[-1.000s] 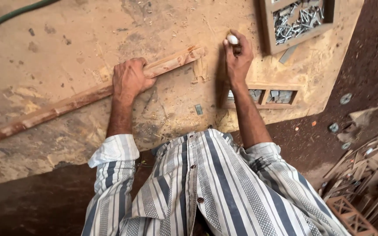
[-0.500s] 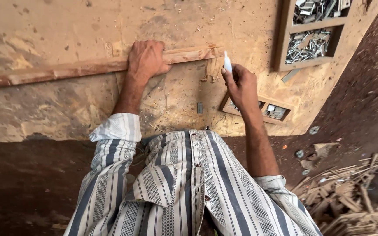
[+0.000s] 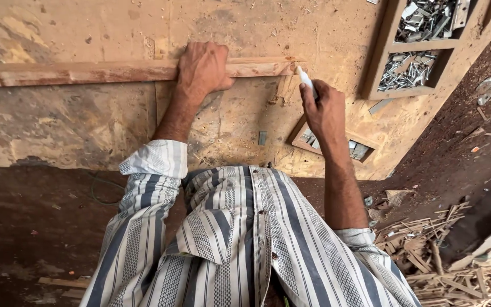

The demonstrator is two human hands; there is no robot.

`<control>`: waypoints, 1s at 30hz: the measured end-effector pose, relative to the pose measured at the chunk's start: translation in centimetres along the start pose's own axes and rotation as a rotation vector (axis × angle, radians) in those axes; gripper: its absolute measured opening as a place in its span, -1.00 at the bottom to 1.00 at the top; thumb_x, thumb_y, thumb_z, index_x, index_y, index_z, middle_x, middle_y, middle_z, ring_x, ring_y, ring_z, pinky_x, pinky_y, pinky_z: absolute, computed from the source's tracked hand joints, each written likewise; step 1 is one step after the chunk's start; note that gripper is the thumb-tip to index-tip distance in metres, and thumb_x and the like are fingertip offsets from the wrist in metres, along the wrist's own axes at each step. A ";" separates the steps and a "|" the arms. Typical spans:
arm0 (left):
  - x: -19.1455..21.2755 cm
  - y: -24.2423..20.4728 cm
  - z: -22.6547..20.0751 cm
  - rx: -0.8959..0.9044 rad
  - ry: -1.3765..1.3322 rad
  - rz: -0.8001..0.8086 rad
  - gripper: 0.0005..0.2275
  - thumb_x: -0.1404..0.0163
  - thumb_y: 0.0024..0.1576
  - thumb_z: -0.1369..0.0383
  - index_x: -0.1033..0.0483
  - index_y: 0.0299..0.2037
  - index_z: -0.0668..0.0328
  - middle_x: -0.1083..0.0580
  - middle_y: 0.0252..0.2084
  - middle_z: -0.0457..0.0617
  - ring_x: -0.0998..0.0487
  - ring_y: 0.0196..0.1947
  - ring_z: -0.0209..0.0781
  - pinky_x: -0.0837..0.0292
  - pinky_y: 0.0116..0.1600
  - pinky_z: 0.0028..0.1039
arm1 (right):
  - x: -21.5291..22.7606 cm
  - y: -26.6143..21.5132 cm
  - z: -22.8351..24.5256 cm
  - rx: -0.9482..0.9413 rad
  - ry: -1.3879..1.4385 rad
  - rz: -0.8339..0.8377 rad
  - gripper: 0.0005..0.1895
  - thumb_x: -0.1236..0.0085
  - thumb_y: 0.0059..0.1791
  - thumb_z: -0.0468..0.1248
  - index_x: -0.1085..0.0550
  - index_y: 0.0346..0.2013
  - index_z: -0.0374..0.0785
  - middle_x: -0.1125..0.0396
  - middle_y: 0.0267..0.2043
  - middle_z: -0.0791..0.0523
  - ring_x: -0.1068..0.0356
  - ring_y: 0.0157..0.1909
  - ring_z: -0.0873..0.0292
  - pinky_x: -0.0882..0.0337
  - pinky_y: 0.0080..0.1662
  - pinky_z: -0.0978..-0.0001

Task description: The person applies glue from a bottle to the ends of wood strips and joins them together on a workbench, then fits small metal fasteners into pre-cut joints at the junctions.

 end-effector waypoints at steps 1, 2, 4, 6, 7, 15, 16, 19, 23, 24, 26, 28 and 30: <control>0.1 -0.1 -0.1 -0.007 0.013 -0.001 -0.65 -0.32 -0.02 0.16 -0.57 -0.27 0.33 -0.44 -0.53 0.02 -0.36 -0.58 -0.20 -0.43 -0.48 -0.29 | 0.0 0.0 -0.2 -0.013 0.014 -0.006 -0.67 -0.07 0.16 -0.12 -0.60 -0.10 -0.35 -0.35 -0.60 0.14 -0.06 -0.69 0.36 -0.13 -0.65 0.42; 0.1 -0.1 -0.1 -0.014 0.026 -0.002 -0.63 -0.32 -0.04 0.15 -0.56 -0.28 0.33 -0.43 -0.53 0.02 -0.36 -0.57 -0.20 -0.44 -0.45 -0.27 | 0.0 0.1 -0.2 0.003 0.006 -0.009 -0.67 -0.08 0.16 -0.12 -0.60 -0.08 -0.35 -0.36 -0.59 0.14 -0.06 -0.70 0.35 -0.12 -0.65 0.42; 0.2 0.1 -0.2 -0.014 0.026 0.016 -0.61 -0.33 -0.05 0.14 -0.56 -0.27 0.33 -0.42 -0.52 0.02 -0.35 -0.56 -0.20 -0.44 -0.40 -0.25 | 0.0 0.3 -0.5 0.031 -0.006 -0.024 -0.67 -0.09 0.15 -0.12 -0.59 -0.04 -0.34 -0.38 -0.57 0.15 -0.05 -0.70 0.35 -0.10 -0.66 0.43; 0.2 0.1 -0.1 0.007 0.001 0.055 -0.62 -0.32 -0.05 0.15 -0.56 -0.25 0.31 -0.41 -0.51 0.01 -0.34 -0.55 -0.22 -0.43 -0.35 -0.25 | -0.1 0.5 -0.7 0.071 -0.016 -0.046 -0.67 -0.09 0.15 -0.13 -0.59 -0.03 -0.36 -0.40 -0.54 0.14 -0.07 -0.70 0.37 -0.12 -0.67 0.46; 0.2 0.0 -0.3 -0.011 0.023 0.033 -0.60 -0.33 -0.05 0.12 -0.56 -0.26 0.32 -0.41 -0.52 0.01 -0.33 -0.55 -0.21 -0.42 -0.36 -0.25 | -0.2 0.6 -0.7 0.094 -0.021 -0.053 -0.67 -0.09 0.16 -0.13 -0.59 -0.03 -0.37 -0.41 -0.52 0.13 -0.08 -0.69 0.38 -0.13 -0.67 0.48; -0.1 0.0 0.0 -0.025 0.037 0.051 -0.60 -0.32 -0.01 0.08 -0.55 -0.29 0.31 -0.38 -0.53 -0.03 -0.30 -0.54 -0.22 -0.37 -0.43 -0.31 | -0.3 0.8 -1.3 0.024 -0.042 -0.036 -0.61 -0.11 0.14 -0.05 -0.60 -0.01 -0.33 -0.44 -0.52 0.08 -0.04 -0.71 0.36 -0.08 -0.67 0.45; -0.1 0.0 0.1 -0.009 0.034 0.065 -0.61 -0.31 -0.01 0.09 -0.55 -0.30 0.30 -0.38 -0.54 -0.03 -0.30 -0.54 -0.22 -0.37 -0.43 -0.31 | -0.4 0.8 -1.3 0.004 -0.052 -0.028 -0.60 -0.10 0.15 -0.04 -0.61 -0.01 -0.32 -0.44 -0.53 0.07 -0.02 -0.70 0.35 -0.07 -0.66 0.44; 0.2 0.2 -0.1 0.020 0.026 0.084 -0.61 -0.31 -0.02 0.10 -0.55 -0.30 0.30 -0.38 -0.53 -0.02 -0.30 -0.54 -0.23 -0.37 -0.46 -0.33 | 0.0 0.9 -1.0 0.033 -0.068 -0.068 -0.59 -0.12 0.14 -0.02 -0.61 0.00 -0.33 -0.45 -0.51 0.09 -0.05 -0.71 0.37 -0.09 -0.67 0.45; 0.4 0.1 -0.1 0.037 0.011 0.132 -0.58 -0.30 0.00 0.07 -0.55 -0.26 0.32 -0.40 -0.51 0.01 -0.32 -0.53 -0.21 -0.40 -0.45 -0.32 | 0.1 1.0 -0.9 0.019 -0.057 -0.059 -0.57 -0.12 0.13 -0.01 -0.60 0.01 -0.34 -0.44 -0.53 0.10 -0.06 -0.72 0.38 -0.07 -0.69 0.44; 0.3 0.1 -0.1 0.044 0.006 0.163 -0.58 -0.29 0.03 0.06 -0.55 -0.25 0.33 -0.40 -0.50 0.02 -0.32 -0.52 -0.20 -0.41 -0.43 -0.31 | 0.1 1.0 -0.9 0.030 -0.054 -0.059 -0.56 -0.12 0.14 0.00 -0.60 0.00 -0.34 -0.44 -0.52 0.11 -0.06 -0.72 0.37 -0.07 -0.69 0.45; 0.4 0.3 -0.2 0.052 0.014 0.143 -0.58 -0.31 -0.03 0.07 -0.55 -0.24 0.31 -0.41 -0.50 0.02 -0.33 -0.51 -0.19 -0.44 -0.47 -0.33 | 0.1 1.2 -1.0 0.034 -0.053 -0.062 -0.56 -0.11 0.14 0.01 -0.60 0.00 -0.34 -0.43 -0.53 0.11 -0.06 -0.72 0.37 -0.07 -0.69 0.45; 0.4 0.3 -0.1 0.065 0.015 0.147 -0.58 -0.31 -0.04 0.08 -0.55 -0.24 0.30 -0.41 -0.50 0.03 -0.35 -0.51 -0.19 -0.46 -0.48 -0.34 | -0.1 1.2 -1.2 0.015 -0.060 -0.064 -0.56 -0.11 0.14 0.01 -0.61 0.00 -0.33 -0.42 -0.55 0.11 -0.06 -0.71 0.38 -0.08 -0.68 0.46; 0.3 0.3 -0.1 0.074 0.009 0.171 -0.59 -0.29 0.00 0.07 -0.55 -0.22 0.30 -0.42 -0.50 0.03 -0.38 -0.52 -0.20 -0.48 -0.48 -0.34 | -0.2 1.4 -1.3 0.036 -0.083 -0.081 -0.56 -0.12 0.14 0.01 -0.61 0.00 -0.33 -0.43 -0.55 0.13 -0.07 -0.71 0.38 -0.07 -0.68 0.46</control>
Point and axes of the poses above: each hand's wrist, its own y-axis towards the middle knuckle, its own x-axis out of the back of the hand, z = x × y, the point moved 5 cm from there along y, towards the middle knuckle
